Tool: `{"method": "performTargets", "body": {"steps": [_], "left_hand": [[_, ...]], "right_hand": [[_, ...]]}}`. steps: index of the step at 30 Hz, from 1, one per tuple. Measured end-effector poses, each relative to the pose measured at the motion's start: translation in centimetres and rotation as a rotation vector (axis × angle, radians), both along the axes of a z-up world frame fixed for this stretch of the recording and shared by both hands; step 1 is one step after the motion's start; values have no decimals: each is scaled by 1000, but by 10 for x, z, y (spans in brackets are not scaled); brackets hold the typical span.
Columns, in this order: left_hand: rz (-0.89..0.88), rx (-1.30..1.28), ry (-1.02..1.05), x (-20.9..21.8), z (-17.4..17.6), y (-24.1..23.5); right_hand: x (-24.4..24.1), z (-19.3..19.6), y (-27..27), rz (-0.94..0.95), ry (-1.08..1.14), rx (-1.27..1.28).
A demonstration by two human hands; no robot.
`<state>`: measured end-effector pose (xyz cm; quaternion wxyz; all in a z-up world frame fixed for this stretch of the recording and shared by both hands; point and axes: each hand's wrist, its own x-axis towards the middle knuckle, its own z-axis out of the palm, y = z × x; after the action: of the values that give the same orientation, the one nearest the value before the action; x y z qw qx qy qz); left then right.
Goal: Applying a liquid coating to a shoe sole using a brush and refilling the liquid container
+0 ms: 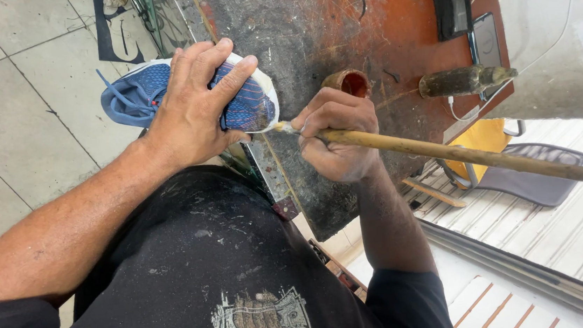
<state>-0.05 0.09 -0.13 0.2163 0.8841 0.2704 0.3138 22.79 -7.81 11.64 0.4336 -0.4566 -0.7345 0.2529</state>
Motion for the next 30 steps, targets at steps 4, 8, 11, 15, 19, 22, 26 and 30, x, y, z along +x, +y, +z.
{"method": "performTargets", "body": {"steps": [4, 8, 11, 15, 19, 22, 26, 30], "left_hand": [[0, -38, 19, 1, 5, -1], [-37, -13, -51, 3, 14, 2], [-26, 49, -89, 4, 15, 2], [-13, -30, 32, 2, 19, 1], [21, 23, 18, 1, 20, 0], [-27, 24, -75, -4, 24, -4], [6, -97, -43, -10, 24, -30], [10, -279, -97, 0, 36, -57]], "right_hand": [[1, -1, -3, -16, 21, 44], [13, 14, -15, -101, -98, -71], [40, 33, -21, -429, -52, 54], [69, 31, -14, -347, -106, 123], [77, 10, -9, -330, -291, -4], [75, -1, -8, -397, -340, -120], [74, 0, -15, -468, -166, -40], [85, -26, -20, -533, 357, -50]]}}
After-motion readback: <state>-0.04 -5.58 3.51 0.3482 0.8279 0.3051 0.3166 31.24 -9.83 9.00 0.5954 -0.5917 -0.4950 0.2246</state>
